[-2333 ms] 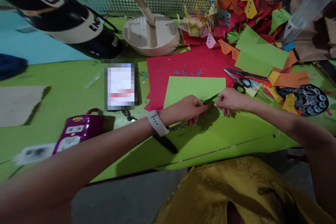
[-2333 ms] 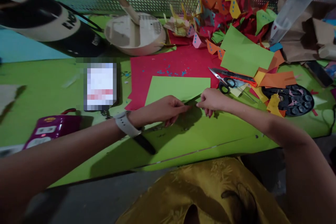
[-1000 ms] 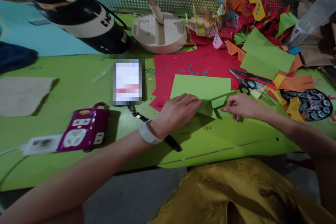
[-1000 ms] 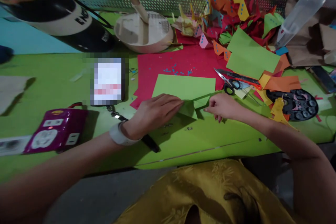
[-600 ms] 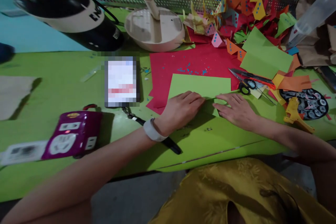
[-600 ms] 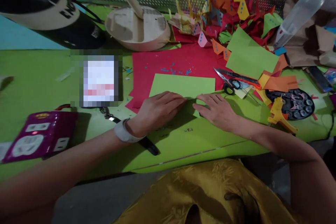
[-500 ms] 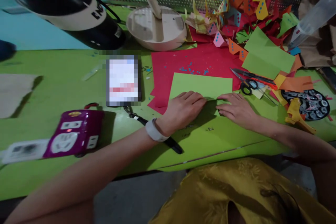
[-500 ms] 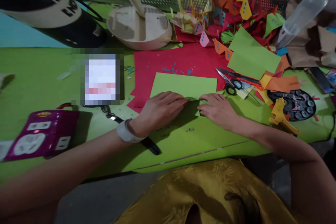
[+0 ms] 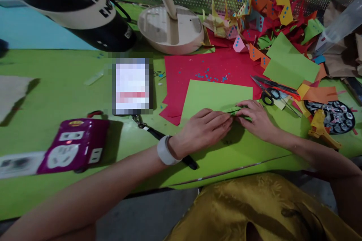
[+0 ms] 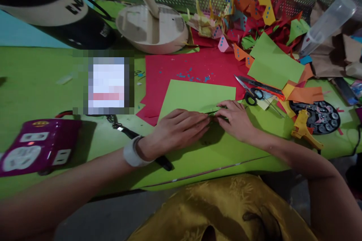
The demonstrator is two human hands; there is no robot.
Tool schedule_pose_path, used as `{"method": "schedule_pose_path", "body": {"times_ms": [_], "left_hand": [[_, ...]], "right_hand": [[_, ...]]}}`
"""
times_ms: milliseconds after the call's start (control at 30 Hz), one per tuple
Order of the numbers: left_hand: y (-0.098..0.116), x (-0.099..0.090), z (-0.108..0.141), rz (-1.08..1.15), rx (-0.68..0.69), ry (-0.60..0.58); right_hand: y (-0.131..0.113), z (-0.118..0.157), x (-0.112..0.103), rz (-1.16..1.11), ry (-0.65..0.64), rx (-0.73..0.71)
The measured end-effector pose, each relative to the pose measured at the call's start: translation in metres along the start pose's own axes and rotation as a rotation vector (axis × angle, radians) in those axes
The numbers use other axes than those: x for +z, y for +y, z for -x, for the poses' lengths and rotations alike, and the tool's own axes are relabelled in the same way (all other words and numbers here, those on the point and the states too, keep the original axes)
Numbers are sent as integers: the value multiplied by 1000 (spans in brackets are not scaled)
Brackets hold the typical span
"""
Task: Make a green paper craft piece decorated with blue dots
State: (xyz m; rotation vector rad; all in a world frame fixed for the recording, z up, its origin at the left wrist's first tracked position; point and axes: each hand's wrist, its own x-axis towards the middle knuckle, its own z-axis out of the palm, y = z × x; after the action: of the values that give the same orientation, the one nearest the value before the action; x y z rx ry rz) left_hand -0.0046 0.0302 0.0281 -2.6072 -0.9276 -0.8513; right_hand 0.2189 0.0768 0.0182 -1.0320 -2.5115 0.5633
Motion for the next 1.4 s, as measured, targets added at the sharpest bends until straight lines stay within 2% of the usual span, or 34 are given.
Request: {"method": "schedule_pose_path", "body": {"times_ms": [367,600,667,833,933,1033,1200,1400], "left_hand": [[2,0,0,-40,-25,-108],[0,3,5,72,20,-77],[0,5,5,166,-49,-92],[1,10,3,478,-354,-132],[1,12,3,515,-429,-150],[2,12,2,416,-382,-116],[2,9,1,92,-193,-95],[6,6,-1,56,-66,-159]], "right_hand": [[-1,-1,1,-29,44,7],[7,-5,2,34,41,-49],[8,-7,3,52,39,-58],[9,-10,6,75,60,-63],[9,-10,7,76,61,-66],[9,-10,8,84,72,-73],[8,-11,8,85,67,-73],[7,-11,8,75,51,-52]]}}
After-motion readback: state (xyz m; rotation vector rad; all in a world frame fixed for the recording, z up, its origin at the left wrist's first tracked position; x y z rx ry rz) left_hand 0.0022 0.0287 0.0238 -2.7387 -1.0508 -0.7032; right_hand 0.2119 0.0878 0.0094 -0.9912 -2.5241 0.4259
